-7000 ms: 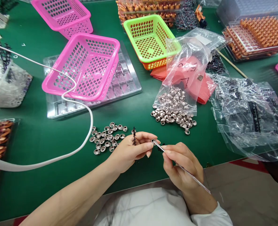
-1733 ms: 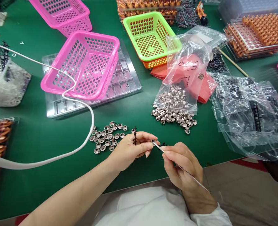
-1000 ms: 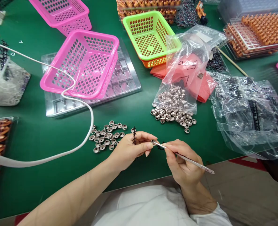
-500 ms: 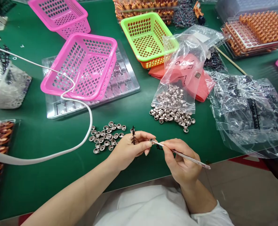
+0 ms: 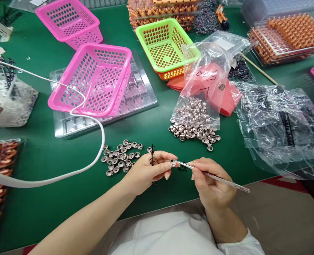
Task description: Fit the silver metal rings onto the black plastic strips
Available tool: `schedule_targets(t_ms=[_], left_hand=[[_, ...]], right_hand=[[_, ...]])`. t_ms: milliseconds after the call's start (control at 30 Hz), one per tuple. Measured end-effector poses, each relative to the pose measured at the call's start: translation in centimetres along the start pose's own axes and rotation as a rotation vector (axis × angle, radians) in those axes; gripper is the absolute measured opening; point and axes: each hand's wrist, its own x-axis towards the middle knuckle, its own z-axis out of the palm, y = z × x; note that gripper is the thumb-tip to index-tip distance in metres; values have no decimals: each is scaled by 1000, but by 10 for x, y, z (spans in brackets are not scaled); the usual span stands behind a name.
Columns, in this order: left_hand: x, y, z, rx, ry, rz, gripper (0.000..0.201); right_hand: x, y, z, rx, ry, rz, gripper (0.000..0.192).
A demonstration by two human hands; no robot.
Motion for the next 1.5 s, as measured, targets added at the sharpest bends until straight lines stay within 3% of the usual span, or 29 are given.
schedule_targets(t_ms=[433, 700, 967, 1167, 1500], left_hand=[[-1, -3, 4, 53, 21, 123, 30], [-2, -1, 3, -51, 3, 75, 40], [-1, -4, -3, -113, 8, 67, 31], [-2, -4, -5, -133, -56, 42, 28], [-3, 0, -6, -109, -61, -9, 32]], right_hand=[[2, -1, -2, -59, -56, -74, 35], [3, -1, -1, -70, -80, -106, 39], [2, -2, 0, -120, -115, -137, 38], [3, -2, -2, -100, -159, -199, 40], [4, -1, -3, -89, -173, -216, 38]])
